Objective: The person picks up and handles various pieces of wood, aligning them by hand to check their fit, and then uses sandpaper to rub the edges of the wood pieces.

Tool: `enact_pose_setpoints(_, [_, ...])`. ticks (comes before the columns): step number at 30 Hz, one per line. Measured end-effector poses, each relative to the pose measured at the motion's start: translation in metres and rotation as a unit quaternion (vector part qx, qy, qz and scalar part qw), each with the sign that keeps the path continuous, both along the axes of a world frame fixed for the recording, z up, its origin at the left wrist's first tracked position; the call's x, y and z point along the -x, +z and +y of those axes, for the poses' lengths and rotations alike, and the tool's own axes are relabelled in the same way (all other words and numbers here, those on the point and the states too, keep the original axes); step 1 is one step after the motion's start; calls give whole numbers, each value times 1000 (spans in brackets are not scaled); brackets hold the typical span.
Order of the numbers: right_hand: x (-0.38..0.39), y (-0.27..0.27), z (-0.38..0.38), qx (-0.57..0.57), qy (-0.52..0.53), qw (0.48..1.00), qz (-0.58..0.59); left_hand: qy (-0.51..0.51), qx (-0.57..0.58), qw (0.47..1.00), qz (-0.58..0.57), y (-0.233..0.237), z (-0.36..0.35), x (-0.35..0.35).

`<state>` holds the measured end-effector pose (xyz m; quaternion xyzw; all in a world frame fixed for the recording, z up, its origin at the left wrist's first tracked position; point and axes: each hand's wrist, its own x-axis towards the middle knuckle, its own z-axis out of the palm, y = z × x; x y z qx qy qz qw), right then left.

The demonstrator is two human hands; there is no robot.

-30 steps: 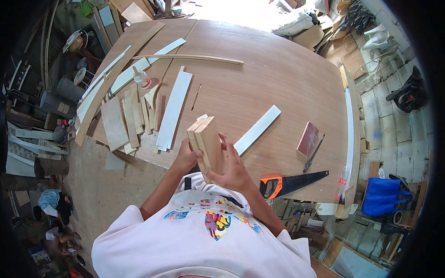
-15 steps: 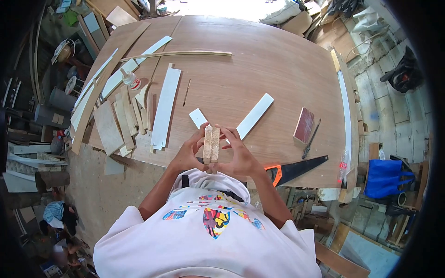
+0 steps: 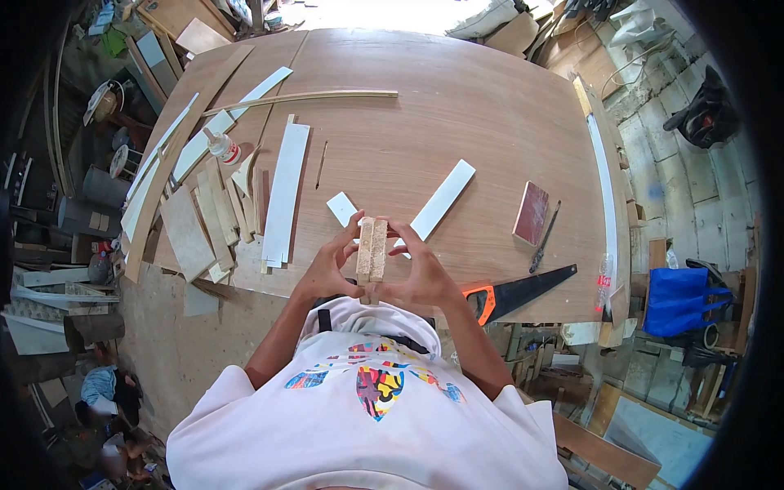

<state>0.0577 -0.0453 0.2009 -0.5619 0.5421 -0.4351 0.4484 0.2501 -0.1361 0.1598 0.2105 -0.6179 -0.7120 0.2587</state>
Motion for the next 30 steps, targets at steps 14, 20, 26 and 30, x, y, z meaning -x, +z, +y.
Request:
enact_pose_setpoints(14, [125, -222, 79, -76, -525, 703, -474, 171, -369, 881, 241, -108, -57, -65])
enact_pose_setpoints(20, [142, -250, 113, -10, -679, 658, -326, 39, -437, 797, 415, -83, -46, -74])
enact_pose_setpoints(26, [98, -245, 101, -26, -522, 847, 93, 72, -399, 839, 364, -88, -44, -73])
enact_pose_setpoints(30, [87, -252, 93, -91, -444, 826, 337, 221, -374, 847, 306, -103, -33, -71])
